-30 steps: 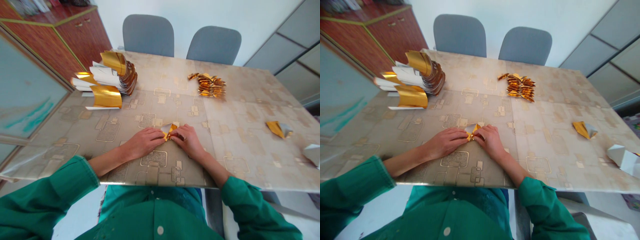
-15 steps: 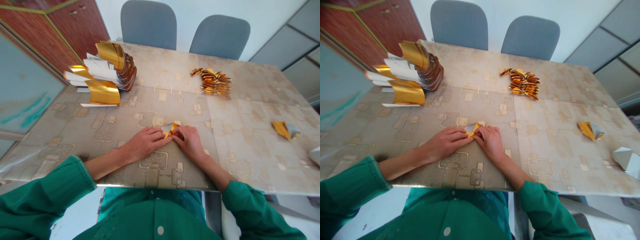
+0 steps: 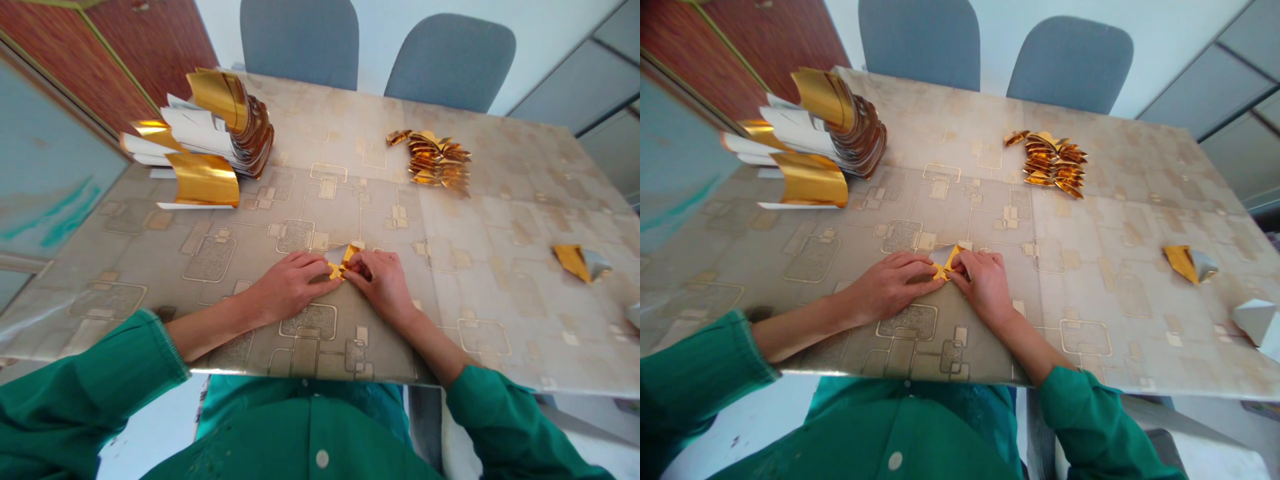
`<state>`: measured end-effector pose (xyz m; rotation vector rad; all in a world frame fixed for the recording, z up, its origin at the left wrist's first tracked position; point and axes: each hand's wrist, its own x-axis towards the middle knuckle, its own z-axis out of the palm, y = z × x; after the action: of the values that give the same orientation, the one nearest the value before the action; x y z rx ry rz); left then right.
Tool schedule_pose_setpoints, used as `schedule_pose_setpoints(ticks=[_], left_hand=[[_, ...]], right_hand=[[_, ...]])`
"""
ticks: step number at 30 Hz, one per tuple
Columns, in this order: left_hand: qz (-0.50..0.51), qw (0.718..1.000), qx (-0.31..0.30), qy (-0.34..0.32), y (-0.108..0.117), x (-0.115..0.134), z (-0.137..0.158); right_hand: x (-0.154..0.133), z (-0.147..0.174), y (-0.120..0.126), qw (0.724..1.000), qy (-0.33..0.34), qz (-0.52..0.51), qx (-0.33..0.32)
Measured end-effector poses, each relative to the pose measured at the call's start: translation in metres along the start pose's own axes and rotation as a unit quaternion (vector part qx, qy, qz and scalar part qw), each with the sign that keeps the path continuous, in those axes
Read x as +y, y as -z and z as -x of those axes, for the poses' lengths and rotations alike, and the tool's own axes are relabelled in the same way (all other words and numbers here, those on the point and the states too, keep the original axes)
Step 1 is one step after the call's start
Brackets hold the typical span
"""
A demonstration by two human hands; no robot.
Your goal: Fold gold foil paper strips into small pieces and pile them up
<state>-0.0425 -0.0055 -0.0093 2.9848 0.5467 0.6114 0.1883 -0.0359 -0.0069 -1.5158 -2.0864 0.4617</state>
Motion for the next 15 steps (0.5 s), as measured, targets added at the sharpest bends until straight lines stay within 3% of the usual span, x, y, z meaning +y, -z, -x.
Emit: schedule_pose_setpoints(ticks=[8, 15], left_hand=[[0.011, 0.999, 0.035, -0.025, -0.0014, 0.0020, -0.0011], [-0.002, 1.000, 0.008, -0.009, -0.0047, 0.0025, 0.0012]], right_hand=[[-0.0032, 0.0015, -0.0007, 0.999, 0.003, 0.031, 0.006], [-0.0019, 0.0012, -0.0038, 0.995, 0.053, 0.086, 0.021]])
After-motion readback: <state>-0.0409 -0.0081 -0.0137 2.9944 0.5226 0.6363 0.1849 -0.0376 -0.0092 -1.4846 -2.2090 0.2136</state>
